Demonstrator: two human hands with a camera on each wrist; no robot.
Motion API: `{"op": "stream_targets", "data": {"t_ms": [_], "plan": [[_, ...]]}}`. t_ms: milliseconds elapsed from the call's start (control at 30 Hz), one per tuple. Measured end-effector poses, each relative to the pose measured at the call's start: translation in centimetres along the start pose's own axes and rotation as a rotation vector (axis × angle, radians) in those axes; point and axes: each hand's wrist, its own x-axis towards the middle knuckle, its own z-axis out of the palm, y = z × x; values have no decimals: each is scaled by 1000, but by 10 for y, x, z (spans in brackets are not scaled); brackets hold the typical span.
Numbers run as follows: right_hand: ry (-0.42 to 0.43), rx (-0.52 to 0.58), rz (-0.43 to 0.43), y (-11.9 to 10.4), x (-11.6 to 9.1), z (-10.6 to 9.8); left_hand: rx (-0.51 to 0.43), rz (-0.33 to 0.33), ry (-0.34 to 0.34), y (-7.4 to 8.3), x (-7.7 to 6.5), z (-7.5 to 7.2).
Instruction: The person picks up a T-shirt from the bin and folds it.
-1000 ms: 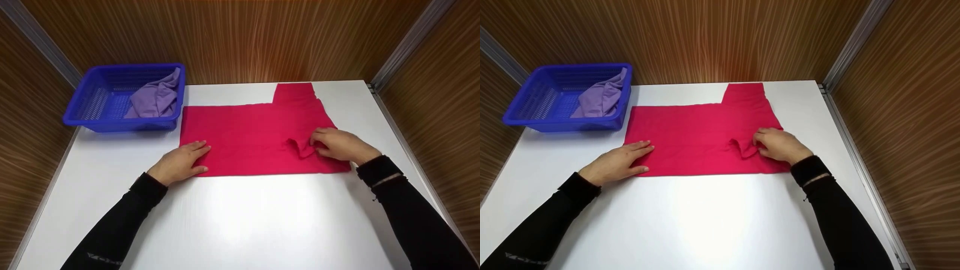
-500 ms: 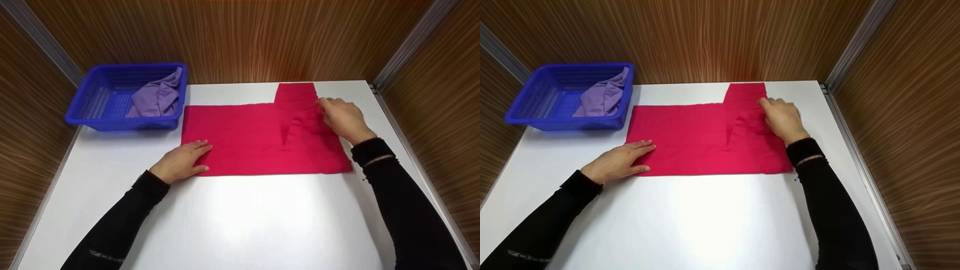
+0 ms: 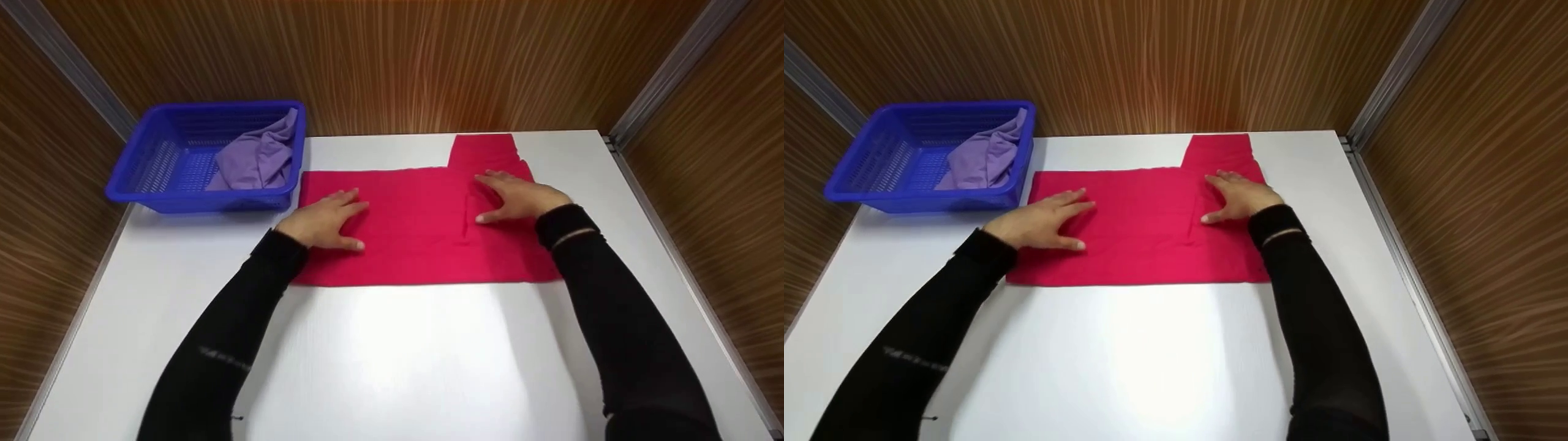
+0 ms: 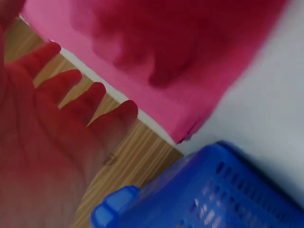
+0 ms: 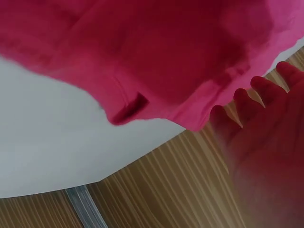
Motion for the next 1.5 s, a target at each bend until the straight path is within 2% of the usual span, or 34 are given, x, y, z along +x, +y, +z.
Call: {"op": "stream_targets", "data": {"t_ms": [133,300,467,867,1000,1133,1200,1333,1400,1500], "plan": [[-65,37,28,2,6,5,-27,-15,-101,-2,15,-2],[-86,31,34,6,0,12,-2,-47,-155,1,16,2],[-80,-1,21,4,-12,22,9,-54,-151,11,4,10],[-82,-19,0,-8,-58,49,16,-23,-124,34,-37,38],[-103,-23,10,-13,-64,49,32,-5,-118,35,-44,41],[-112,-19,5,-15,-62,38,70,10,-105,31,-45,39],[-82,-37,-14,-14,-57,30,95,14,-98,28,-44,35],[53,-110,-37,-10,-44,15,138,9,-58,22,-37,26],[112,-133,-39,-6,-34,9,154,-5,-28,17,-31,22],[154,-126,-28,1,-19,2,175,-32,37,10,-22,19]]}}
